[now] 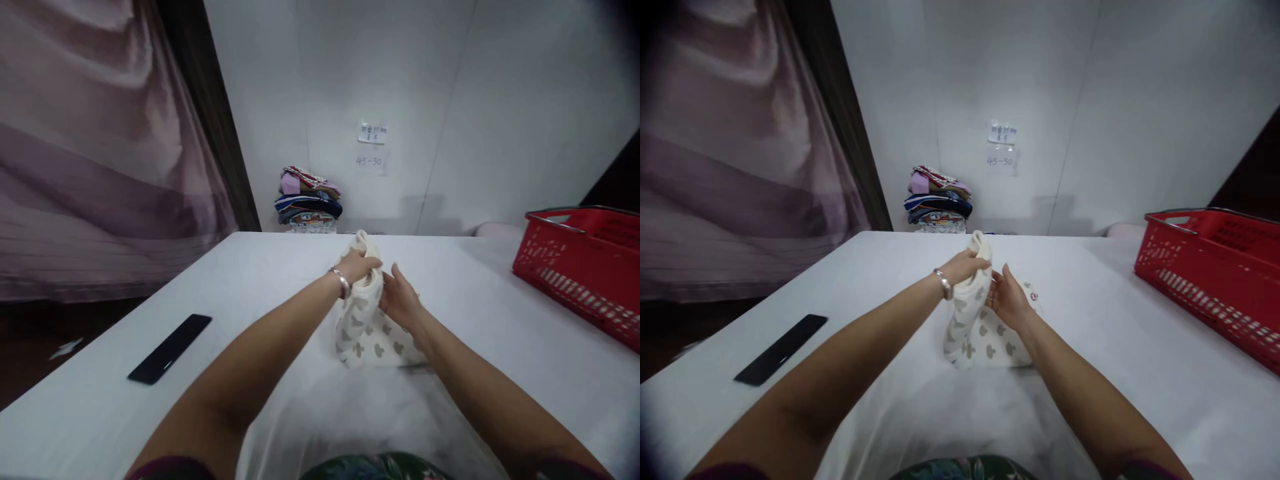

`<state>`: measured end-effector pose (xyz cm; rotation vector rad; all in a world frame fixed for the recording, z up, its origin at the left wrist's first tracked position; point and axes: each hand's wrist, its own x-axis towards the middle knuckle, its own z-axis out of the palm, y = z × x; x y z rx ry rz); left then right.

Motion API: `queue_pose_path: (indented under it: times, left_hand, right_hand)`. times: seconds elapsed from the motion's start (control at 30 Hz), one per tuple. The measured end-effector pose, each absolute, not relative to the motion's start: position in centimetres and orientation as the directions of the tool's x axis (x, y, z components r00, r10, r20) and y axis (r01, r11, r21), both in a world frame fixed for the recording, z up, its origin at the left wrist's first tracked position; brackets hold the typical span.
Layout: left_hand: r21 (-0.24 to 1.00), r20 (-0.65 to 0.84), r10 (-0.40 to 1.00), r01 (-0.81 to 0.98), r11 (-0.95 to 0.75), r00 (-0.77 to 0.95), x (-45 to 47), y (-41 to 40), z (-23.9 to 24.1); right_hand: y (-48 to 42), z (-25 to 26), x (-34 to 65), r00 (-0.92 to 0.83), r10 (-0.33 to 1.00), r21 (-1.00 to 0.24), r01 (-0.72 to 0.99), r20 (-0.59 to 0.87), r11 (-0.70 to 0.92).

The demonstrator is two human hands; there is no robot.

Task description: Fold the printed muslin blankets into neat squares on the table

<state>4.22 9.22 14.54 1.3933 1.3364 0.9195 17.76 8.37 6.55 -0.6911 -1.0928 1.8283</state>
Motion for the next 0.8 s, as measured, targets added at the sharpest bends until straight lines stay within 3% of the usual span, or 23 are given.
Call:
queue_pose_path:
  times: [0.1, 0.27, 0.33, 0.4, 0.5, 0.63, 0.73, 0.8]
  left_hand:
    - [0.95, -0.195, 0.976, 0.268, 0.163, 0.097, 10.2, 10.2, 11.5]
    - [0.951, -0.283, 0.931, 0.192, 0.241, 0.232, 14.5, 9.3, 6.7]
    - [0.969, -0.203, 0.954, 0.187, 0.163, 0.221, 13.0, 8.7, 6.0]
    - [0.962, -0.02, 0.98, 0.271, -0.035, 0.198, 10.2, 7.9, 5.9]
    - [0.759, 0.235, 0.944, 0.564, -0.327, 0.231, 5.7, 6.3, 5.9]
    - [0.502, 0.244, 0.904, 0.751, -0.428, 0.351, 2.9, 3.9, 4.3]
    - [0.481, 0.169, 0.923, 0.789, -0.383, 0.345, 3.4, 3.1, 2.8]
    - [0.49, 0.171, 0.927, 0.788, -0.374, 0.334, 4.2, 3.0, 2.3]
  right_hand:
    - [8.5, 5.1, 22.0, -0.468, 0.882, -0.853, -0.436, -0.057, -0.286]
    - [8.5, 1.8, 26.8, -0.484, 0.851, -0.817, -0.394, -0.204, -0.42]
    - [8.5, 1.4, 27.7, -0.494, 0.828, -0.794, -0.374, -0.267, -0.479]
    - [8.6, 1.7, 28.3, -0.521, 0.783, -0.762, -0.336, -0.339, -0.554]
    - [9.0, 2.5, 28.9, -0.526, 0.73, -0.751, -0.234, -0.436, -0.617]
    - [9.6, 3.0, 29.2, -0.361, 0.828, -0.881, -0.037, -0.429, -0.472]
    - [9.7, 3.4, 29.0, -0.286, 0.899, -0.944, 0.102, -0.331, -0.315]
    - [9.6, 3.8, 29.1, -0.303, 0.925, -0.973, 0.068, -0.23, -0.22]
